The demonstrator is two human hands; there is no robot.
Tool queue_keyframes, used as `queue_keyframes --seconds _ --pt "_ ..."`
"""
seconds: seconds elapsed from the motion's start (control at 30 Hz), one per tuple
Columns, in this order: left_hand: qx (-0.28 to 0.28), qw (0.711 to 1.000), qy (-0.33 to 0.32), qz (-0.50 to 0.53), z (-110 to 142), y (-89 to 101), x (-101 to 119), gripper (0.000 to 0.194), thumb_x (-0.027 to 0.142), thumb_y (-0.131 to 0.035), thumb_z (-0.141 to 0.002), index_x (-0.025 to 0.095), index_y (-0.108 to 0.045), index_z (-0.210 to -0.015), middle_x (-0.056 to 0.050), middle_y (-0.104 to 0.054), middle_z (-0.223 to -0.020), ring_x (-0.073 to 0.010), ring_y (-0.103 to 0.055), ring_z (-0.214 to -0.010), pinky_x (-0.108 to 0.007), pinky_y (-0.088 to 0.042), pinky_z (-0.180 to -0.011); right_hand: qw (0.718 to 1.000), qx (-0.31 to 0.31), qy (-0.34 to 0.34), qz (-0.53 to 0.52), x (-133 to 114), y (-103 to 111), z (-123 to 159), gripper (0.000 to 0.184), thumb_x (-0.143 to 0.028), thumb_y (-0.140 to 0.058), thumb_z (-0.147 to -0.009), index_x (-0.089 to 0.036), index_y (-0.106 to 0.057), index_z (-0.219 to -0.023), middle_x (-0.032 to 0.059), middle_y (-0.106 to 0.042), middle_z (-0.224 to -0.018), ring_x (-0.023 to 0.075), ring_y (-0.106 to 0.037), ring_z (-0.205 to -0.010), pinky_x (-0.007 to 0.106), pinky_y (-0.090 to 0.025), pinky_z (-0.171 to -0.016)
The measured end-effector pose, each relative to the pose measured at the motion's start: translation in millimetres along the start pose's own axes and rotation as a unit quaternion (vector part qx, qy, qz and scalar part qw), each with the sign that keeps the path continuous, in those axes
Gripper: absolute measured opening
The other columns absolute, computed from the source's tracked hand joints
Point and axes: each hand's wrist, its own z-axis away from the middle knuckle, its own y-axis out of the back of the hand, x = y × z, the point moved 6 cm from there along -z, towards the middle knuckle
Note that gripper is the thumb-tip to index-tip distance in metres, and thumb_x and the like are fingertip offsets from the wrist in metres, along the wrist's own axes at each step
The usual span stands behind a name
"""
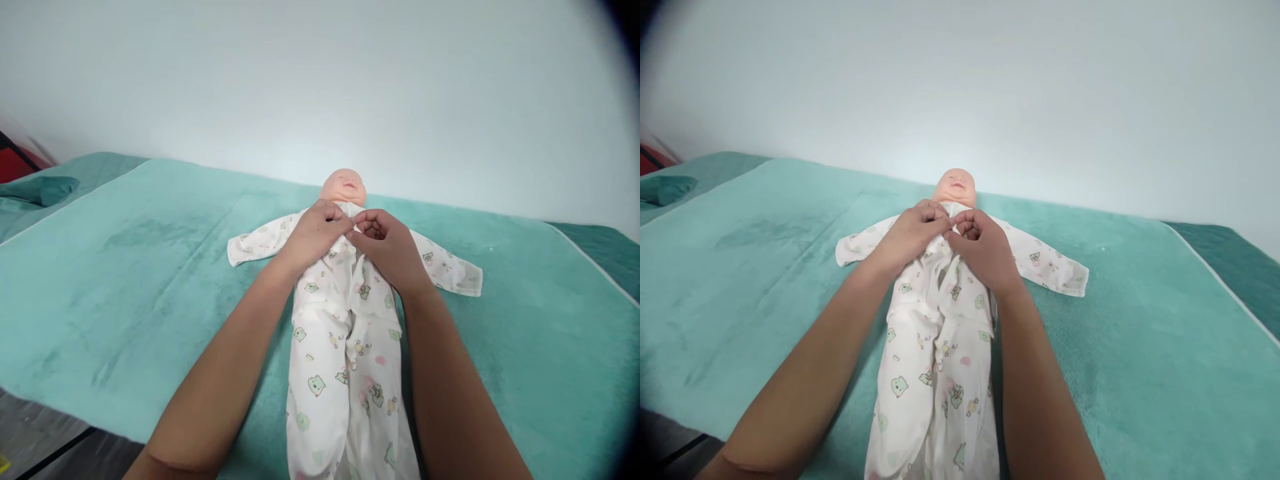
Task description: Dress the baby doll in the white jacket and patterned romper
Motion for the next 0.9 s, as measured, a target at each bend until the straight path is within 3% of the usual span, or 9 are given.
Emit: queue_keyframes --seconds 0.23,0.53,0.63,0.77,0.9 --pt "-0.001 0.999 0.018 0.051 -0.2 0.7 -5.6 0.021 0.030 -0.060 -0.079 0.017 -0.053 -0.065 -0.002 -0.057 -0.100 -0.0117 -0.053 -0.077 -0.026 -0.039 -0.063 0.997 -0.028 0.007 -0.077 3.5 -2.1 0.3 0.020 -0.034 -0.065 -0.088 -0.024 -0.068 -0.104 -0.0046 -0.042 -0.071 0.0097 -0.038 -0.063 0.025 -0.034 -0.060" --pt "-0.011 0.992 0.042 0.116 -0.5 3.8 -6.7 0.016 0.027 -0.064 -0.075 0.018 -0.055 -0.065 -0.003 -0.057 -0.091 -0.0123 -0.055 -0.074 -0.026 -0.041 -0.059 0.997 -0.021 0.048 -0.052 2.1 -1.6 -0.3 0.026 -0.024 -0.068 -0.081 -0.024 -0.067 -0.107 -0.0024 -0.052 -0.088 0.0081 -0.038 -0.065 0.024 -0.038 -0.064" --pt "-0.009 0.993 0.056 0.107 -0.7 4.2 -7.2 0.014 0.027 -0.063 -0.075 0.019 -0.056 -0.067 -0.004 -0.058 -0.089 -0.0145 -0.056 -0.078 -0.026 -0.041 -0.059 0.998 -0.027 0.051 -0.038 0.2 -1.2 0.6 0.029 -0.024 -0.067 -0.081 -0.025 -0.066 -0.110 -0.0020 -0.053 -0.093 0.0076 -0.036 -0.063 0.023 -0.038 -0.062" --pt "-0.006 0.997 0.033 0.070 -1.1 4.0 -7.2 0.017 0.032 -0.060 -0.079 0.019 -0.057 -0.069 -0.004 -0.061 -0.101 -0.0153 -0.055 -0.081 -0.027 -0.039 -0.059 0.999 -0.025 0.042 -0.021 -1.7 -1.4 2.2 0.028 -0.026 -0.067 -0.082 -0.025 -0.065 -0.110 -0.0025 -0.052 -0.094 0.0072 -0.036 -0.062 0.023 -0.039 -0.061" --pt "0.005 0.999 0.015 0.045 0.6 7.9 -6.1 0.009 0.030 -0.063 -0.079 0.021 -0.061 -0.081 -0.002 -0.060 -0.094 -0.0114 -0.048 -0.069 -0.026 -0.036 -0.056 1.000 0.003 0.018 -0.007 -1.5 -1.1 4.1 0.025 -0.033 -0.067 -0.084 -0.024 -0.060 -0.106 -0.0018 -0.056 -0.093 0.0083 -0.042 -0.064 0.024 -0.039 -0.061"
